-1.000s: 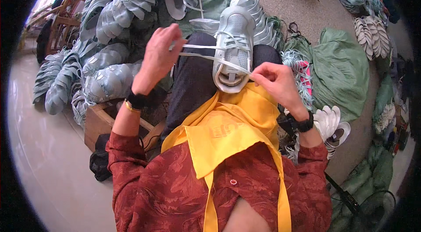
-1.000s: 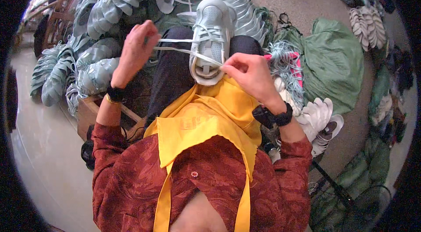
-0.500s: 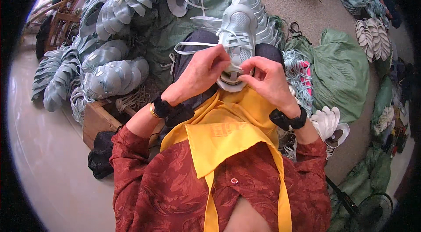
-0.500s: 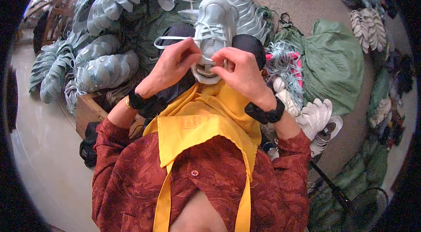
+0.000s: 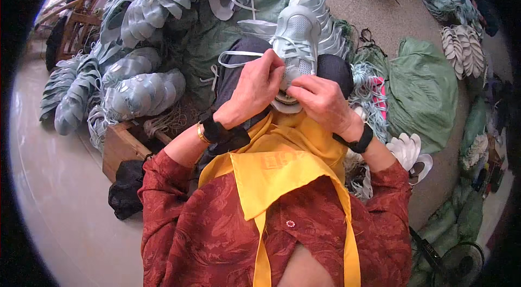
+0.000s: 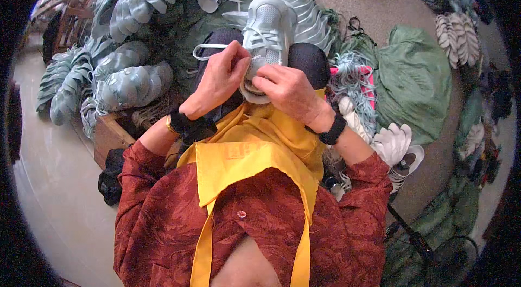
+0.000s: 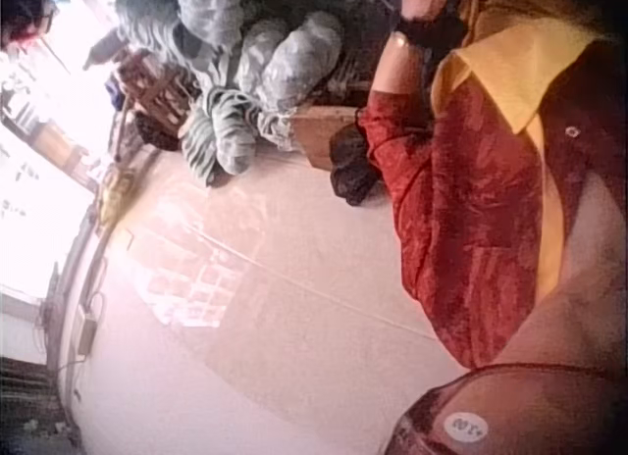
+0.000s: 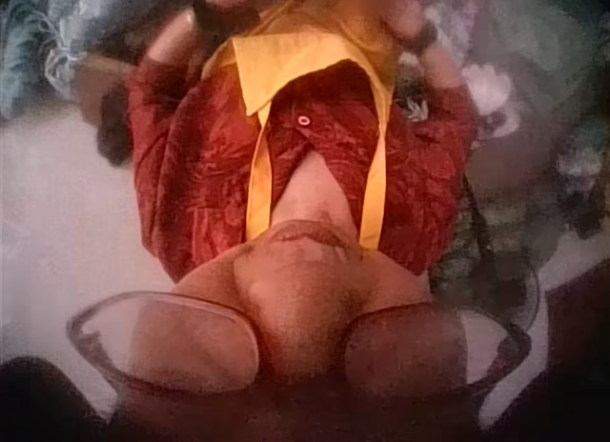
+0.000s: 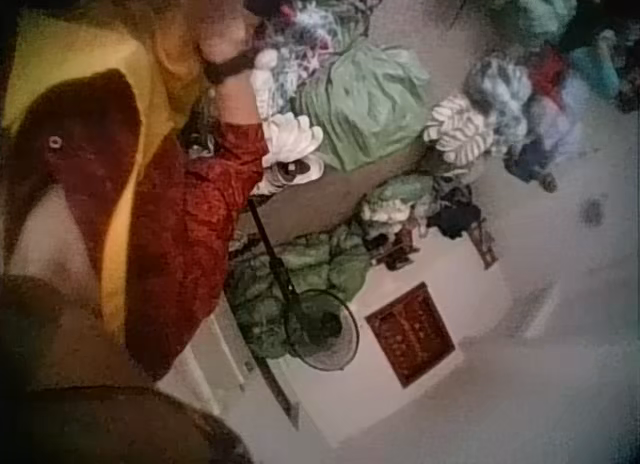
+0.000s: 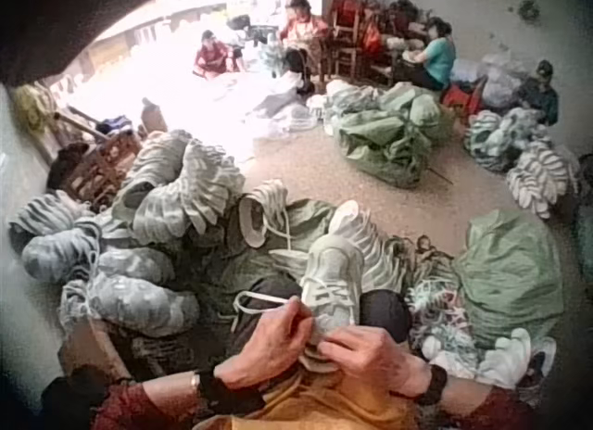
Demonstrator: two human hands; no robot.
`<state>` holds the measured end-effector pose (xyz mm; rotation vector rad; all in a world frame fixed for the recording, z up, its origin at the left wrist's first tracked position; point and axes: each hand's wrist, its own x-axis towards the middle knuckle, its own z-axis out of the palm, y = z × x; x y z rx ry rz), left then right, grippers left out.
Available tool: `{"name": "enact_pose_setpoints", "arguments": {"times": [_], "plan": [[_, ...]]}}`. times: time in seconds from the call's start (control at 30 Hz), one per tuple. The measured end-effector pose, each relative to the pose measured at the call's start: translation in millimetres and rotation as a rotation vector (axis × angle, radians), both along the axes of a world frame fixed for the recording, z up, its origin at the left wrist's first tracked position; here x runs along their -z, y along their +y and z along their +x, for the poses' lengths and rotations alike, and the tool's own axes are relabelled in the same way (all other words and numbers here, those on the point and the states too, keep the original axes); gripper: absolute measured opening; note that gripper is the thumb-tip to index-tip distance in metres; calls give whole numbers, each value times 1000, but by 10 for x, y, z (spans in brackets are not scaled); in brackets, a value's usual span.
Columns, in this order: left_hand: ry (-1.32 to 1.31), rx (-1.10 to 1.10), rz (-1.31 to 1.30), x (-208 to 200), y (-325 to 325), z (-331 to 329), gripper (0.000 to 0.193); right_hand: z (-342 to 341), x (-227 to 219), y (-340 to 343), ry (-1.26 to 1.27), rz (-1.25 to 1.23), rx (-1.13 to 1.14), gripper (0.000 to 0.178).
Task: The person sits on the floor and threads white shoelaces through the eyelets of a light-colored sneaker. They pull the laces tight and tie a knot to secure them. The person then picks up another shoe and repeats the lacing process.
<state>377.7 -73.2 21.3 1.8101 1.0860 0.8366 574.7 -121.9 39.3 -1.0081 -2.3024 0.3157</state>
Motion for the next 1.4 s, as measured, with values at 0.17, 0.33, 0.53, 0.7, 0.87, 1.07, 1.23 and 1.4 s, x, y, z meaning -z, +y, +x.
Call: {"name": "enact_pose_setpoints", "arguments": {"times": [0.17, 0.33, 0.53, 0.7, 0.87, 1.07, 1.23, 1.4], "plan": [[31, 34, -7, -2, 5, 36, 12, 5, -3, -27, 99, -28, 45, 20], [55, -57, -48, -33, -7, 99, 12, 18, -17, -40, 134, -61, 64, 18], [54, -112, -10, 82, -21, 146, 13, 32, -17, -45, 141, -77, 64, 18], [-81, -46, -186, 34, 39, 148, 9, 23, -4, -59, 167, -109, 88, 16], [-130, 7, -190, 68, 69, 124, 12, 15, -13, -87, 209, -154, 129, 14], [1, -101, -58, 82, 0, 133, 13, 11, -29, -98, 216, -176, 147, 16], [-83, -34, -30, 147, 19, 145, 9, 7, 0, -115, 231, -185, 153, 15], [-115, 34, -47, 89, 54, 157, 8, 16, -5, -127, 235, -204, 166, 14]]}}
